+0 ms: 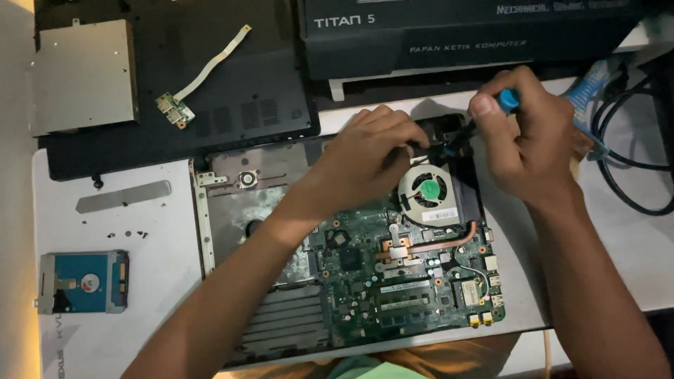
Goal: Removing the hard drive and cooling fan assembly from a laptop using a screwdriver.
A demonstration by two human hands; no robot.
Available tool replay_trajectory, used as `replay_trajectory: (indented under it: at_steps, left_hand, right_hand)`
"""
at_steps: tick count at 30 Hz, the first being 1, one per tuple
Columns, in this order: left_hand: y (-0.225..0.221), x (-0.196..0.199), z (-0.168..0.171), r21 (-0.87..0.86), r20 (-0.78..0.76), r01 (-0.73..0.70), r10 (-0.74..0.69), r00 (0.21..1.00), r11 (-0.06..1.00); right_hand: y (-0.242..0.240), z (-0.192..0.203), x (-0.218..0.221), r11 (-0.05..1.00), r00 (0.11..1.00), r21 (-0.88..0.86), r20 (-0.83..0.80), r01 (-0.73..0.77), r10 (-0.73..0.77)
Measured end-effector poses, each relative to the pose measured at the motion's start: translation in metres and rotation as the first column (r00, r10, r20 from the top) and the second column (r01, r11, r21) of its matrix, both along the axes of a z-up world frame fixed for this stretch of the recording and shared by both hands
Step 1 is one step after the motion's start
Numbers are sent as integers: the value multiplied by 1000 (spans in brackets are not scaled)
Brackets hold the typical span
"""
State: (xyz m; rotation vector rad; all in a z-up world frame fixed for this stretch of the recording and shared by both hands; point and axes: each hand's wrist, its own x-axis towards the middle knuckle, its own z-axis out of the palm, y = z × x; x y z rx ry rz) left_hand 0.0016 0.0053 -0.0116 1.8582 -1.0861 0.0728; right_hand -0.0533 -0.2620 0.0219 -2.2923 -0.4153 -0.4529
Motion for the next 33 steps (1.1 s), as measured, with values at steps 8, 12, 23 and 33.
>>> replay_trajectory:
  at_steps: [8, 12, 23, 33]
  left_hand:
    - [4, 0, 5, 64, 47, 69, -72, 996, 996]
    - [2, 0, 7, 74, 50, 61, -65, 997, 995]
    - [4, -1, 8, 60, 86, 51, -56, 995, 997]
    - [3, 1, 8, 66, 85, 62, -67, 994, 996]
  right_hand:
    - [-2, 3, 1, 997, 997, -54, 43, -55, 57]
    - [1, 7, 1, 996, 996, -42, 50, -77, 79]
    - [6, 9, 1, 995, 994, -64, 74, -78, 82]
    - [7, 12, 1, 993, 993, -87, 79, -76, 83]
